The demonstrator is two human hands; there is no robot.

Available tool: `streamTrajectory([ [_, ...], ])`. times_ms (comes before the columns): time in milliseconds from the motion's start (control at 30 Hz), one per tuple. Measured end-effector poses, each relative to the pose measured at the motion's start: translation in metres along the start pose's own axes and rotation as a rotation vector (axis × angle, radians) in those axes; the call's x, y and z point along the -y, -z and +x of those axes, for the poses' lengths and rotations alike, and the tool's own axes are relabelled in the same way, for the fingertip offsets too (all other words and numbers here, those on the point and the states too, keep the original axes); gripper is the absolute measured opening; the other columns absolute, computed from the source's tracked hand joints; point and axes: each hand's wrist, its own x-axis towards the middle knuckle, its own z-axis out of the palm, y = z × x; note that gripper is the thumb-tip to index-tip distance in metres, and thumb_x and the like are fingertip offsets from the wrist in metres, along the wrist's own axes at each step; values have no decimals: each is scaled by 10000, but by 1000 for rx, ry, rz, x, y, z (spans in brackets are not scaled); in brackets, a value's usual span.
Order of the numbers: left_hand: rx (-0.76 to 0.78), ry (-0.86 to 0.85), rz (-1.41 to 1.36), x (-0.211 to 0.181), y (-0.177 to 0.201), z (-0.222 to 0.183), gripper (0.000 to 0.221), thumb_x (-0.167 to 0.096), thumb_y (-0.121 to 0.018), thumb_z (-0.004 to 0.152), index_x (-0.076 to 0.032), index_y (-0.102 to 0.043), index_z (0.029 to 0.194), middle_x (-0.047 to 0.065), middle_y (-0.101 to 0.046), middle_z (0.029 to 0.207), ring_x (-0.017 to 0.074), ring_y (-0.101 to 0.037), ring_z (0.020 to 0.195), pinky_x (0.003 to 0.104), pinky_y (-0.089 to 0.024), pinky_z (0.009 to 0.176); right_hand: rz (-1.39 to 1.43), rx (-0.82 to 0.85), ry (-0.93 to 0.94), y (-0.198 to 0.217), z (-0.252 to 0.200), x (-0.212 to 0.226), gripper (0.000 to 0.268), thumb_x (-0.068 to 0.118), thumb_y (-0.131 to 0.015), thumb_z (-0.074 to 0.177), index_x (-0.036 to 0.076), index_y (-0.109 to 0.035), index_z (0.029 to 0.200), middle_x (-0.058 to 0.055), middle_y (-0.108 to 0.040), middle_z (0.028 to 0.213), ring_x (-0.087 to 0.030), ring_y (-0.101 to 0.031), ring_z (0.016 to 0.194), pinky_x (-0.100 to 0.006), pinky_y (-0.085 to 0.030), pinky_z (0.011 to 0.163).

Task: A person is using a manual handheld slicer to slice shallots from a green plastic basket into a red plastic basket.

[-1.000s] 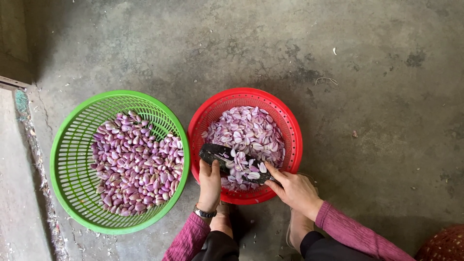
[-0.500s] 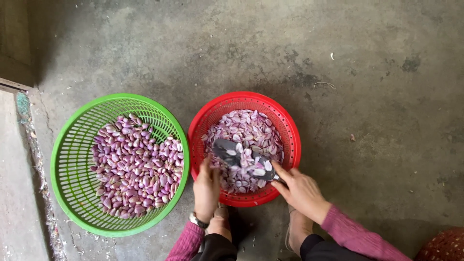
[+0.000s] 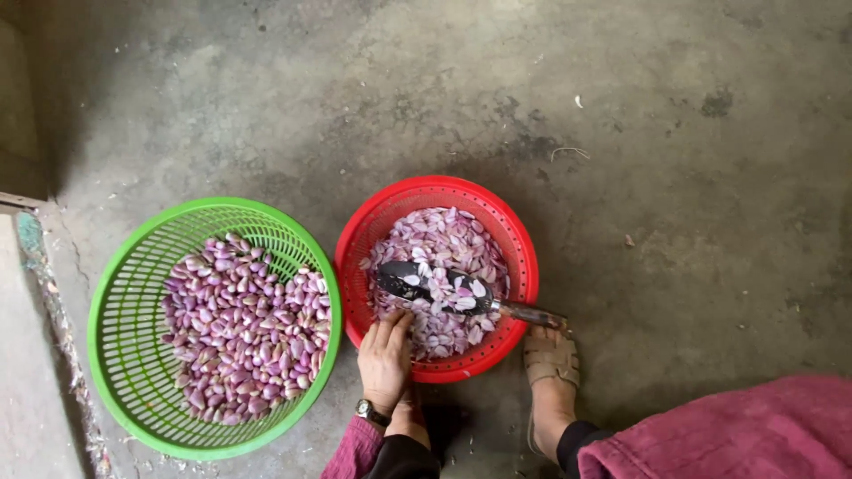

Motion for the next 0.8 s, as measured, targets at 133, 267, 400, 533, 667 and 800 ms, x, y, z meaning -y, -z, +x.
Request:
streamTrajectory([
  [133, 9, -16, -16, 2, -1, -5, 401, 10, -490, 895, -82, -653, 1250, 94, -662, 1252, 275, -606, 839, 390, -514, 766, -92, -344, -160, 6, 73, -169, 525, 351, -420, 1031, 115, -361, 1496, -3, -362, 1562, -123, -354, 1430, -294, -232, 1213],
  [267, -19, -22, -48, 6, -3, -6, 359, 19, -511, 891, -71, -668, 1202, 118, -669, 1230, 285, -616, 833, 405, -513, 743, -194, -683, -268, 23, 140, -274, 642, 362, -351, 1041, 123, -212, 1621, 8, -203, 1706, -126, -199, 1546, -301, -94, 1289],
  [400, -35, -8, -34, 8, -4, -8, 312, 23, -559, 904, -62, -673, 1181, 111, -671, 1232, 259, -622, 852, 390, -522, 725, -614, -597, -312, 31, 148, -308, 614, 409, -212, 1062, 114, -287, 1595, -49, -302, 1656, -199, -243, 1520, -334, -112, 1293],
  [533, -15, -30, -34, 9, -5, -8, 376, 63, -538, 870, -61, -668, 1201, 119, -664, 1257, 260, -624, 862, 388, -524, 738, -431, -600, -327, 28, 142, -295, 597, 362, -199, 1054, 129, -208, 1604, -14, -216, 1676, -180, -196, 1538, -344, -96, 1301],
  [667, -23, -31, -8, 9, -5, -8, 357, 34, -554, 891, -88, -679, 1203, 104, -672, 1257, 260, -623, 856, 392, -523, 735, -167, -624, -354, 19, 134, -270, 597, 301, -183, 1044, 146, -106, 1615, 29, -104, 1701, -157, -135, 1562, -358, -77, 1312],
  [800, -21, -33, 0, 9, -9, -9, 376, 63, -532, 879, -81, -678, 1194, 99, -673, 1251, 254, -617, 845, 381, -525, 728, 11, -639, -378, 13, 125, -251, 610, 260, -174, 1038, 156, -38, 1623, 56, -28, 1718, -143, -93, 1578, -367, -64, 1319],
])
